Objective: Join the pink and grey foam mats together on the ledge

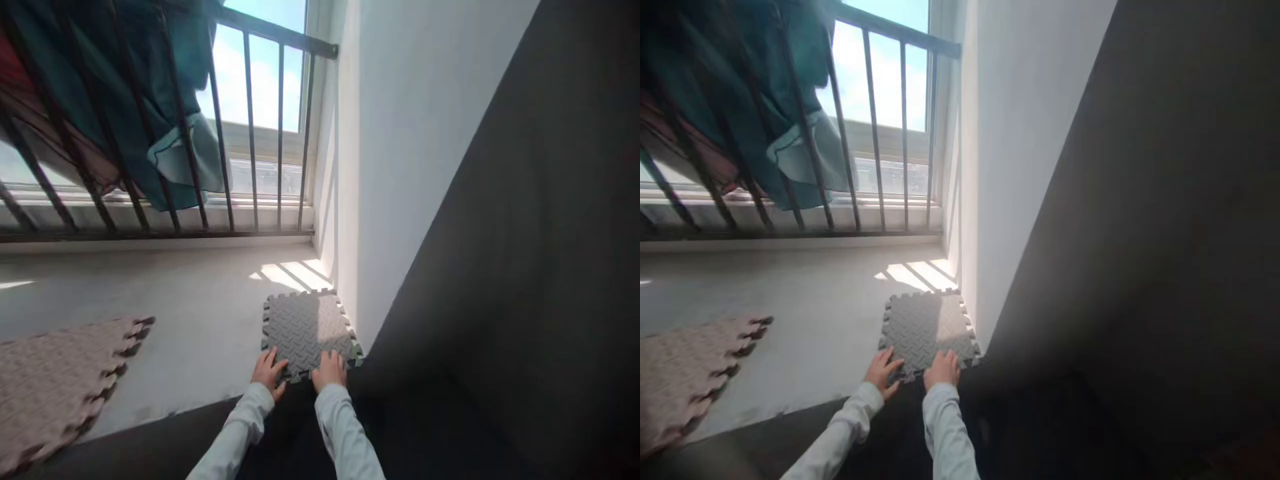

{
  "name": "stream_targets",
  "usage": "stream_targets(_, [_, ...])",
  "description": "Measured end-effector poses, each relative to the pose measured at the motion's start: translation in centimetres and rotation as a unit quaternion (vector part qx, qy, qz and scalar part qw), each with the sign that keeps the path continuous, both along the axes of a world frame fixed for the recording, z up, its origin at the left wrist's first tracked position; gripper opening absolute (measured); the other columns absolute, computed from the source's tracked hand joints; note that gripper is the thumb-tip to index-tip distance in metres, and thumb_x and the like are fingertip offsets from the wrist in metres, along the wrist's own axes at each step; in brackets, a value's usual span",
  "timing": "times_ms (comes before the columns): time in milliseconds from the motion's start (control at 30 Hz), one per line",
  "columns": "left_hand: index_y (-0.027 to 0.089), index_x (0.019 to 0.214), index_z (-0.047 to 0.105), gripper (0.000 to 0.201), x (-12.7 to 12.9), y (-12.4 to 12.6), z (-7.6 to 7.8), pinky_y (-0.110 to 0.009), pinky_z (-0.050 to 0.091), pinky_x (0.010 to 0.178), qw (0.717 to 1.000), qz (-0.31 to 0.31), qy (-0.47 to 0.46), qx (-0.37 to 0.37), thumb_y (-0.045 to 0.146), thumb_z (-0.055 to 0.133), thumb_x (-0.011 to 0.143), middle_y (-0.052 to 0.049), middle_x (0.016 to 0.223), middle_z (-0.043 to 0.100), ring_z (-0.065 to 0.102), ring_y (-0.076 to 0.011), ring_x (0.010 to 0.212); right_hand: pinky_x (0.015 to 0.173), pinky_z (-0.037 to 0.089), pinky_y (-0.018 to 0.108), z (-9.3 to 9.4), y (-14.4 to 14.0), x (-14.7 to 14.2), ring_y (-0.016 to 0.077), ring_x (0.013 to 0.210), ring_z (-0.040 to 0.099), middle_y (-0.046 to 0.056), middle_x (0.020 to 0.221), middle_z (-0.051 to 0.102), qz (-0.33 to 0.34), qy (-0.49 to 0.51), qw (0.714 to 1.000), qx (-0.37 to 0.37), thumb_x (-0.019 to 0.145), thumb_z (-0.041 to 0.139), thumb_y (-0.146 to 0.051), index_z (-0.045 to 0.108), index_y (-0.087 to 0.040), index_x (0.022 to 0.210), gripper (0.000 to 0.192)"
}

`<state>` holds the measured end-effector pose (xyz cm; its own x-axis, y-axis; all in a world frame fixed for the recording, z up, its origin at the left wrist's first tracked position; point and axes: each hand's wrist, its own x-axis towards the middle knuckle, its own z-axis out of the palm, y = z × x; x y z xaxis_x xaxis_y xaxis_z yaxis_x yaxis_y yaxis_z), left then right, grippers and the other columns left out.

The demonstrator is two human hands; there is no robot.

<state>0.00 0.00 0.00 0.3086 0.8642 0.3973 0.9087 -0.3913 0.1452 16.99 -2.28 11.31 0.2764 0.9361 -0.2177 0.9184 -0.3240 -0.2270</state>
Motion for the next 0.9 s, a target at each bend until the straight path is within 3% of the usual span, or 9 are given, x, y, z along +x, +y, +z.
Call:
stream_targets(467, [0.029, 0.097, 0.063, 0.046, -0.04, -0.06, 0.53, -0.043, 0.039, 0.086, 1.000, 0.013, -0.008, -0.020, 0.038, 0.068, 0.053, -0.008, 0.117, 0.053, 0.046, -0.0294, 0.101, 0.095, 0.026, 0.031, -0.90, 0.56, 0.04, 0.0254, 0.116, 0.032, 0.015, 0.121, 0.041, 0.030, 0.020, 0.999, 0.022, 0.064, 0.049, -0.018, 0.053, -0.014, 0.106, 0.043])
stream_targets(900, [0.027, 0.096, 0.064, 0.042, -0.20, 0.07, 0.13, -0.042, 0.040, 0.085, 1.000, 0.020, -0.009, 0.017, 0.041, 0.064, 0.057, -0.009, 0.114, 0.054, 0.047, -0.0283, 0.099, 0.096, 0.026, 0.029, -1.04, 0.76, 0.63, 0.0241, 0.117, 0.033, 0.013, 0.124, 0.041, 0.054, 0.060, 0.996, 0.045, 0.063, 0.049, -0.022, 0.053, -0.014, 0.108, 0.045])
